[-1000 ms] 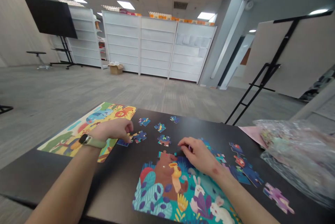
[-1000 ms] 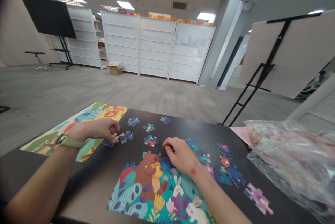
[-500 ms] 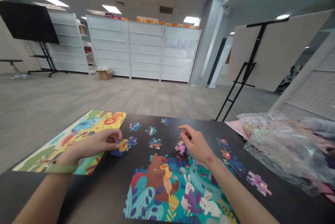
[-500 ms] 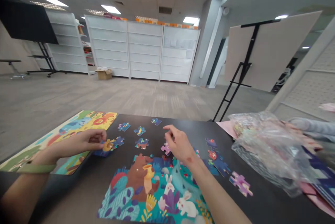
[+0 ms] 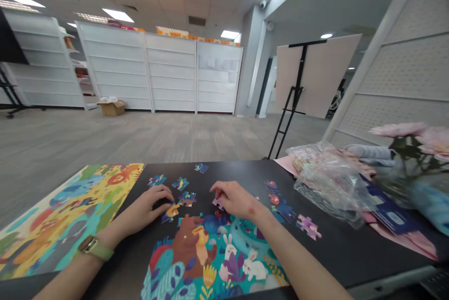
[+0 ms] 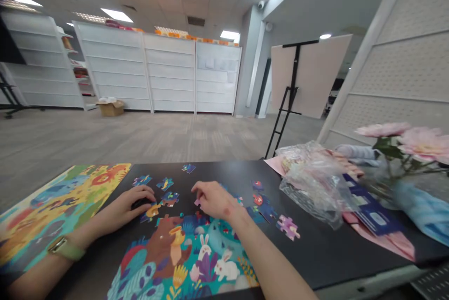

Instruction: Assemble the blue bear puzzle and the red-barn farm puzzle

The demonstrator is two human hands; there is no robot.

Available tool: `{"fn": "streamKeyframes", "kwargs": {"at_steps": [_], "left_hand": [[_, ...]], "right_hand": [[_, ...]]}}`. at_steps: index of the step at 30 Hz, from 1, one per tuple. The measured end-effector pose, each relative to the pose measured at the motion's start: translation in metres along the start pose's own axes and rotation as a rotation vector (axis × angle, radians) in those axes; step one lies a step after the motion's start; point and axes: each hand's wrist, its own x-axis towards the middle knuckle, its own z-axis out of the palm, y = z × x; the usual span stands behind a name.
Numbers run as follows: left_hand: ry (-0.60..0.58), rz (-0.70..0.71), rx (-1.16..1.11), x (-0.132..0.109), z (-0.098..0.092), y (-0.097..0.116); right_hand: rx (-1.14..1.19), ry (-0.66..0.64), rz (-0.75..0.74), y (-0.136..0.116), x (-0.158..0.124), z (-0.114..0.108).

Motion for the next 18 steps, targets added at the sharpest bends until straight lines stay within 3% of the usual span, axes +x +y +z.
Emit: {"fn": "streamKeyframes", "kwargs": {"at_steps": [2,4,7,9,11,14,18], "left_hand": [[-0.001,-0.006,0.005,0.000,-0.003,-0.004],[0.011,-0.023,0.012,-0.001,-0.006,-0.005],[0.042,-0.058,0.020,-0.003,-0.009,-0.002],[0.058,-0.077,0.020,-0.004,-0.011,0.001],[0.073,-0.080,0.010,-0.004,-0.012,0.004],[0.093,-0.073,-0.010,-0.003,-0.012,0.006],[0.107,-0.080,-0.019,-0.004,-0.013,0.006]], "right_hand": [[-0.033,-0.111,0.000,0.002,0.001,0.003],[-0.102,-0.067,0.082,0.011,-0.001,-0.008],[-0.255,0.028,0.312,0.039,-0.012,-0.046],[-0.374,0.053,0.573,0.062,-0.022,-0.072],[-0.417,0.037,0.698,0.081,-0.030,-0.087],[-0.436,-0.031,0.760,0.098,-0.032,-0.088],[-0.451,-0.059,0.729,0.102,-0.027,-0.080]]}}
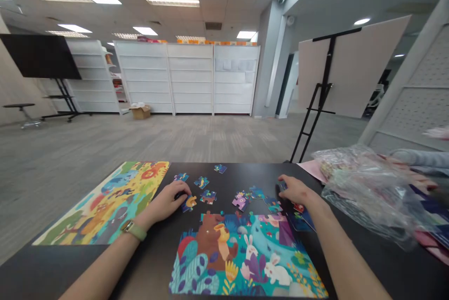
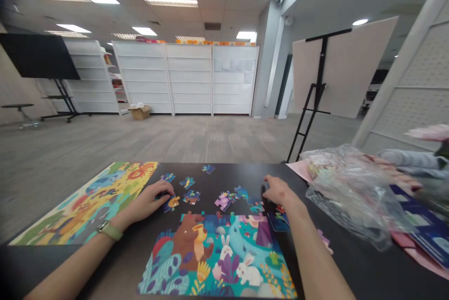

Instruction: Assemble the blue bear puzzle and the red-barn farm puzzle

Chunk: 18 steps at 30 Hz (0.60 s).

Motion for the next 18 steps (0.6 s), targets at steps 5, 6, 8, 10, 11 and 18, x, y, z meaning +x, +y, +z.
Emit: {"fn": "streamKeyframes", "kwargs": {"at_steps": [5,6,8,10,11,18], "left_hand": [[0.028,-0.013,-0.010,-0.002,-0.002,-0.001],[0.032,-0.011,-0.017,-0.001,-0.002,-0.001],[0.034,0.003,-0.036,-0.001,-0.002,-0.001],[0.039,0.010,-0.054,0.000,-0.001,-0.001],[0.046,0.007,-0.062,-0.001,-0.001,0.000],[0.097,-0.035,-0.138,-0.005,-0.007,0.005]], "right_hand": [[-0.009,0.043,0.018,0.014,-0.021,-0.004],[-0.015,0.039,0.028,0.019,-0.028,-0.002],[-0.028,0.026,0.047,0.027,-0.042,0.005],[-0.036,0.042,0.069,0.035,-0.049,0.012],[-0.034,0.057,0.076,0.039,-0.049,0.015],[0.004,0.236,0.047,0.018,-0.025,-0.008]]}}
